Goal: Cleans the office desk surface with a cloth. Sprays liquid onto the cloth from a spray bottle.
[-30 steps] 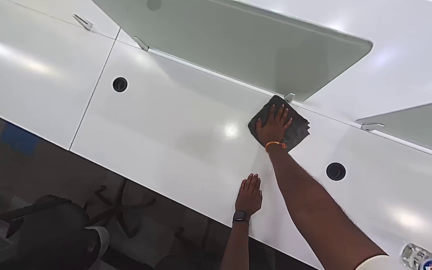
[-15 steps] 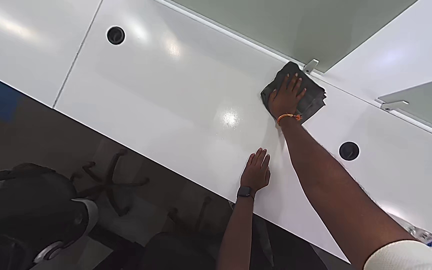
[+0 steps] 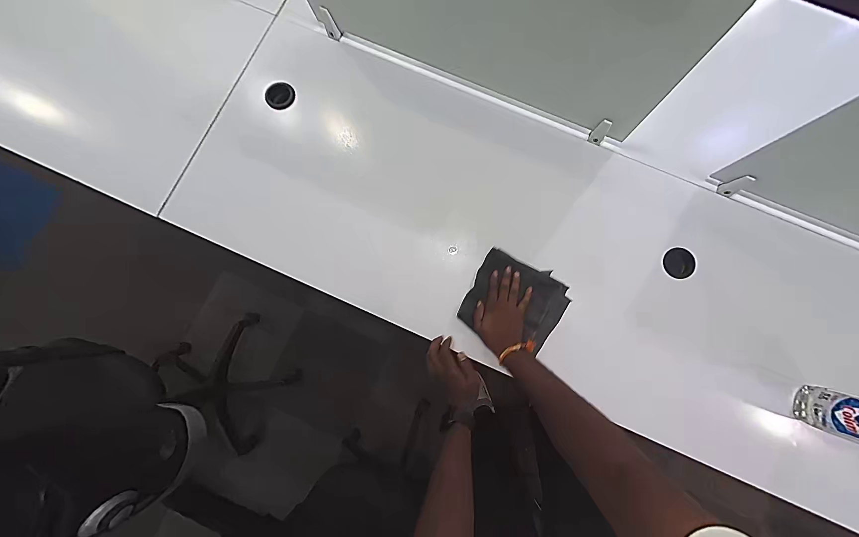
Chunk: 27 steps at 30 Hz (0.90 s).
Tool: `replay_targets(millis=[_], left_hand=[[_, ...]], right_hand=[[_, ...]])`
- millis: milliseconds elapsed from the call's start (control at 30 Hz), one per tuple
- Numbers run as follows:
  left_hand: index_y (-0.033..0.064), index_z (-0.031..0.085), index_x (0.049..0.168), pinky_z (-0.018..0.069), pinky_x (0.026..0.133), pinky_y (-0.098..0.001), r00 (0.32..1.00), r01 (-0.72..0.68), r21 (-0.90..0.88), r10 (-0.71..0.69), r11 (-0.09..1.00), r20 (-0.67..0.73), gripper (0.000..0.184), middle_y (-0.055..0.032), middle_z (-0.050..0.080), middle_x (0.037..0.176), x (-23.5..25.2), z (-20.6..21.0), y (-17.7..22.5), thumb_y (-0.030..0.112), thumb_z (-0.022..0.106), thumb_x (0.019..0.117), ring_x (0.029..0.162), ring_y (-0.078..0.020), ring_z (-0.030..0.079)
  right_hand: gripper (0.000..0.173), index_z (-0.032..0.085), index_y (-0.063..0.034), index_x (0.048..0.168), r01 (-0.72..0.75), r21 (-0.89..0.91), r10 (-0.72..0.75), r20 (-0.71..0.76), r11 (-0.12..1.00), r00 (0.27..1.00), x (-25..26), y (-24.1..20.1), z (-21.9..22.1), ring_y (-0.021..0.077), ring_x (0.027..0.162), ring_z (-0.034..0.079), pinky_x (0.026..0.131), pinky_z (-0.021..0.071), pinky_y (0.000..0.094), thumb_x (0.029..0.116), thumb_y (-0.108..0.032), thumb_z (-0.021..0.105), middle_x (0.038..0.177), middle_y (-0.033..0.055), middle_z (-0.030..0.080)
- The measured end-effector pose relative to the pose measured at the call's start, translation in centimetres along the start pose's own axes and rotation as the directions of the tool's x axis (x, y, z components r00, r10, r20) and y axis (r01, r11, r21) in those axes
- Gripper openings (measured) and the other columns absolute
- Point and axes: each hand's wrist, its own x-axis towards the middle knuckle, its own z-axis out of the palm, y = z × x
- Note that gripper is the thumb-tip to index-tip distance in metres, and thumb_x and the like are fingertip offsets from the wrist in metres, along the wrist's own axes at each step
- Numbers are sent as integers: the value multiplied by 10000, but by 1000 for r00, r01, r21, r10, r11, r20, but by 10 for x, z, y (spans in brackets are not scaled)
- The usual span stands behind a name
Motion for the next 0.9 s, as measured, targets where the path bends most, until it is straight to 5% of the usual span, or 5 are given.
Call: replay_targets(millis=[200, 333, 400, 633, 900], left_hand=[[4, 609, 1323, 287, 1166, -605, 1000, -6, 142, 4, 990, 17, 529, -250, 507, 1457, -2, -43, -29, 329, 346, 999, 1398, -422, 432], [19, 636, 1299, 286, 1178, -596, 987, -147, 159, 134, 976, 89, 524, -245, 532, 1434, 9, -36, -14, 347, 362, 995, 1390, -422, 448], [33, 661, 1280, 319, 1168, -584, 963, -240, 166, 213, 956, 166, 509, -238, 549, 1422, 15, -30, -2, 346, 381, 992, 1361, -429, 476], [89, 660, 1322, 301, 1190, -594, 792, -518, 76, 445, 852, 417, 476, -196, 558, 1459, 1, 9, 30, 341, 406, 1008, 1432, -401, 442], [91, 640, 1351, 293, 1202, -585, 718, -584, -4, 518, 812, 464, 482, -184, 552, 1476, 32, 60, 69, 350, 402, 1021, 1449, -388, 427]], right_hand=[[658, 298, -173, 1629, 195, 99, -212, 212, 976, 954, -87, -23, -6, 369, 1573, 183, 1206, 114, 702, 1000, -329, 413, 1705, 128, 221], [670, 330, -235, 1617, 416, 232, -469, 272, 879, 840, -109, 17, -12, 312, 1579, 187, 1220, 122, 683, 978, -178, 523, 1716, 60, 207], [644, 362, -261, 1602, 435, 258, -495, 255, 863, 831, -118, 46, -17, 285, 1578, 199, 1223, 132, 675, 979, -233, 521, 1710, 21, 237], [682, 333, -320, 1611, 156, 79, -169, 205, 985, 964, -176, 149, -26, 283, 1578, 202, 1207, 117, 697, 981, -576, 387, 1707, 14, 244], [773, 326, -260, 1620, -224, -4, 224, 77, 975, 972, -101, 123, -20, 370, 1573, 173, 1175, 102, 741, 927, -600, 375, 1696, 124, 243]])
